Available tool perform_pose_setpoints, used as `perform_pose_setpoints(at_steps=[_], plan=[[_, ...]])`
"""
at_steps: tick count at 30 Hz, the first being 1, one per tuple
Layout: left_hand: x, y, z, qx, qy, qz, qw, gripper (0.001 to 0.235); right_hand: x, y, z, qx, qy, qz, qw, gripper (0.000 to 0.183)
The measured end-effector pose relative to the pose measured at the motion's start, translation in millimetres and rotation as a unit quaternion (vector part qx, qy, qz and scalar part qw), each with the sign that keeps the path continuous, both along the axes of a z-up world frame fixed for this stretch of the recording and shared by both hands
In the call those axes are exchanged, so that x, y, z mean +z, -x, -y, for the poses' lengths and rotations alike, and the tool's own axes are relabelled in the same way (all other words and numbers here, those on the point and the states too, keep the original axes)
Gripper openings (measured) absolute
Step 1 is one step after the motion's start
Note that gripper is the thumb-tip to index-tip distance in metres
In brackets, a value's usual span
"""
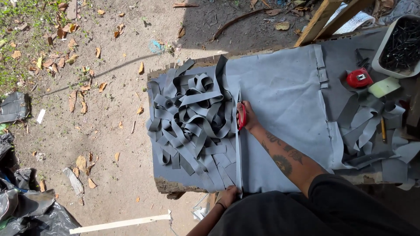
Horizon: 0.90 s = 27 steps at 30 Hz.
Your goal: Cutting long, thin strips of grey fabric from a larger piece using scissors on a workbench.
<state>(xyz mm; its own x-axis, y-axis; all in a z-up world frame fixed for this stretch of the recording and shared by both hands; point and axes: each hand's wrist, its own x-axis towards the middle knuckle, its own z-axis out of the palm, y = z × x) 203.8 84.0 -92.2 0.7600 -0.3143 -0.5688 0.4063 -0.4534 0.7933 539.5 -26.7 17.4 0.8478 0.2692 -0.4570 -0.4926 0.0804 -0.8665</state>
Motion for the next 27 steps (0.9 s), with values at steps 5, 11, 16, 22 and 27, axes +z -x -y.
perform_pose_setpoints(at_steps=[5,11,16,22,27], plan=[[-13.8,8.2,-0.1,-0.011,0.034,0.181,0.983,0.017,-7.7,-33.5,-12.0,0.039,0.121,0.038,0.991,0.072],[-12.9,8.5,2.3,0.016,0.049,0.188,0.981,0.032,-20.5,-65.7,-22.8,0.003,0.128,0.089,0.988,0.060],[-17.3,13.2,6.1,0.033,0.044,0.150,0.987,0.030,-26.0,-99.6,-29.4,0.004,0.109,0.045,0.993,0.061],[-30.0,11.4,7.0,0.035,0.046,0.212,0.976,0.018,-22.2,-134.9,-41.3,0.020,0.117,0.091,0.989,0.064],[-44.5,15.4,8.1,0.019,0.033,0.160,0.986,0.028,-14.4,-154.4,-41.5,-0.001,0.066,0.086,0.994,0.055]])
